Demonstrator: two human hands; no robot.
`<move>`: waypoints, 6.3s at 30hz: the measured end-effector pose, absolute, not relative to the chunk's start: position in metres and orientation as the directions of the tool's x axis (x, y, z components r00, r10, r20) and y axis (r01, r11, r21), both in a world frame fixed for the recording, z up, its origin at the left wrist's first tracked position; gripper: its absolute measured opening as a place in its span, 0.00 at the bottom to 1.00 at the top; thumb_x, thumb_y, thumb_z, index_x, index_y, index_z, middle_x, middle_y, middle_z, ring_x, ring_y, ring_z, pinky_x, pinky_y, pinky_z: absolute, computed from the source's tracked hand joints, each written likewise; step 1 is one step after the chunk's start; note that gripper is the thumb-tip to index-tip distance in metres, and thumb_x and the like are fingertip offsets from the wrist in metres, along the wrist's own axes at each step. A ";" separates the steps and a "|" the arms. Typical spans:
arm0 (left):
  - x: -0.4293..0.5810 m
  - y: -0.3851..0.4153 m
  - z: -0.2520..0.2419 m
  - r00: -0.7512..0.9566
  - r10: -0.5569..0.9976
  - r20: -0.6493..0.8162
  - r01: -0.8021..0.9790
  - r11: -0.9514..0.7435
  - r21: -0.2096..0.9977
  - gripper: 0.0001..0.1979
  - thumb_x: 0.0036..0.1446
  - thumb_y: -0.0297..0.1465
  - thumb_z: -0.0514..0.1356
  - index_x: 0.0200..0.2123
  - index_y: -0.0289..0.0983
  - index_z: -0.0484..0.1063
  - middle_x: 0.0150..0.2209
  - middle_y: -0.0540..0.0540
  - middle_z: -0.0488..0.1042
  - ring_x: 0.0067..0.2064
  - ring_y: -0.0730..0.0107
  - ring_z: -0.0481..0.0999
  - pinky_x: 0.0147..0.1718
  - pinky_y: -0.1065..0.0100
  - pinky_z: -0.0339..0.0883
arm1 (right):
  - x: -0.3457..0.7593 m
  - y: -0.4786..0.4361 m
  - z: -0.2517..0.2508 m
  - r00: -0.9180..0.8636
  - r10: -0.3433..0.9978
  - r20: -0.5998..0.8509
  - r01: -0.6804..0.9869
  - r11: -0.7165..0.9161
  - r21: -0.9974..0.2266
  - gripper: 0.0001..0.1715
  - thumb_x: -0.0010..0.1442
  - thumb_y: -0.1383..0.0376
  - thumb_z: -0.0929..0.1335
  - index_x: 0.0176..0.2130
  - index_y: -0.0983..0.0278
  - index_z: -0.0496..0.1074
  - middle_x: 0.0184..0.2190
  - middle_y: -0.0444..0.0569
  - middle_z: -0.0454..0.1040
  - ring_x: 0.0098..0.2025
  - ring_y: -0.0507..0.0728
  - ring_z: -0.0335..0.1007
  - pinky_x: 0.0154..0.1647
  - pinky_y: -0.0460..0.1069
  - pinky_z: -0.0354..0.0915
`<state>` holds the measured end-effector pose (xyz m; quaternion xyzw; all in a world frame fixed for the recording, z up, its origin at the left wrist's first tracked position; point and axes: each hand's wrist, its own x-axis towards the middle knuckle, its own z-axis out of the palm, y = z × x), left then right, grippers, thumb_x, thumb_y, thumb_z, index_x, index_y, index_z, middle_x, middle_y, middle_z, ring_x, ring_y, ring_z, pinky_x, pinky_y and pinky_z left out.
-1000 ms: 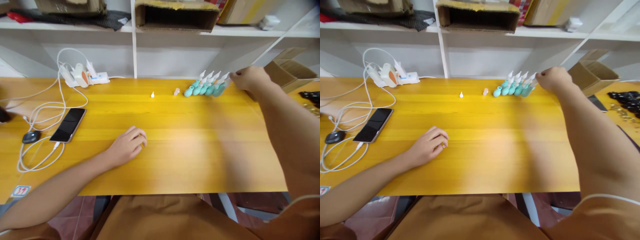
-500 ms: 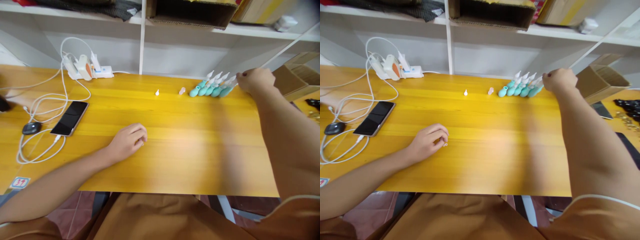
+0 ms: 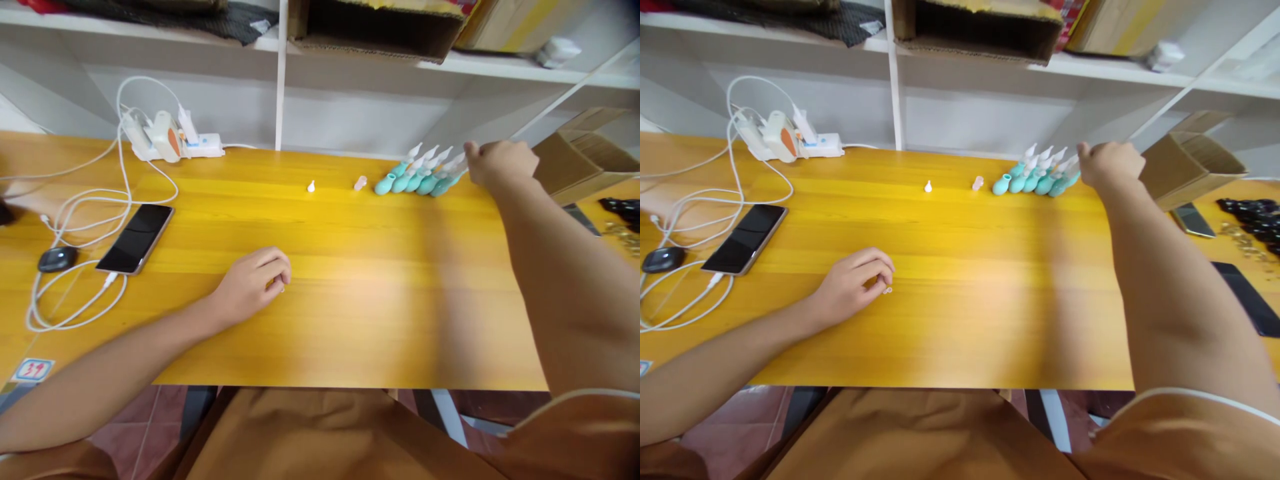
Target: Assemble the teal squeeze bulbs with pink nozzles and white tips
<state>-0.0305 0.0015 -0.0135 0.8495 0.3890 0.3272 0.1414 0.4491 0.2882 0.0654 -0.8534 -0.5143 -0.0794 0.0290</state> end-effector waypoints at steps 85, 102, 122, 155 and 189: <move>-0.015 -0.014 -0.013 0.330 0.830 0.450 0.190 -0.525 0.830 0.06 0.63 0.22 0.67 0.39 0.39 0.77 0.40 0.47 0.79 0.41 0.68 0.81 0.43 0.64 0.78 | 0.206 0.014 -0.030 -0.740 0.671 -0.041 -0.129 -0.201 -0.971 0.37 0.76 0.38 0.64 0.27 0.59 0.56 0.20 0.34 0.48 0.19 0.46 0.43 0.20 0.46 0.44; -0.016 -0.015 -0.007 0.398 0.772 0.496 0.194 -0.599 0.777 0.05 0.67 0.27 0.69 0.38 0.40 0.77 0.39 0.45 0.84 0.42 0.67 0.85 0.45 0.63 0.79 | 0.208 0.018 -0.027 -0.750 0.661 -0.021 -0.107 -0.152 -0.983 0.38 0.76 0.38 0.63 0.26 0.60 0.56 0.19 0.35 0.50 0.18 0.46 0.47 0.20 0.47 0.46; -0.021 -0.015 -0.009 0.448 0.683 0.577 0.231 -0.712 0.663 0.06 0.67 0.23 0.68 0.42 0.41 0.77 0.49 0.42 0.87 0.49 0.64 0.86 0.51 0.59 0.80 | 0.205 0.021 -0.026 -0.681 0.732 0.007 -0.170 -0.149 -0.974 0.39 0.75 0.37 0.65 0.25 0.59 0.54 0.17 0.34 0.49 0.15 0.46 0.47 0.19 0.48 0.44; -0.032 -0.005 0.013 0.534 0.840 0.094 0.779 -0.532 0.333 0.16 0.57 0.24 0.60 0.49 0.38 0.68 0.48 0.41 0.74 0.50 0.53 0.76 0.50 0.54 0.74 | 0.227 0.044 -0.026 -0.764 0.640 0.085 0.558 0.721 -0.411 0.30 0.83 0.54 0.53 0.44 0.64 0.74 0.35 0.51 0.77 0.32 0.55 0.66 0.35 0.51 0.49; -0.033 -0.002 0.003 0.561 0.825 0.070 0.749 -0.542 0.381 0.04 0.61 0.25 0.58 0.37 0.40 0.67 0.37 0.47 0.75 0.41 0.61 0.74 0.43 0.60 0.69 | 0.264 0.248 0.032 -0.343 0.938 -0.056 0.906 0.346 0.244 0.26 0.78 0.68 0.62 0.70 0.70 0.70 0.65 0.73 0.69 0.58 0.70 0.77 0.54 0.61 0.65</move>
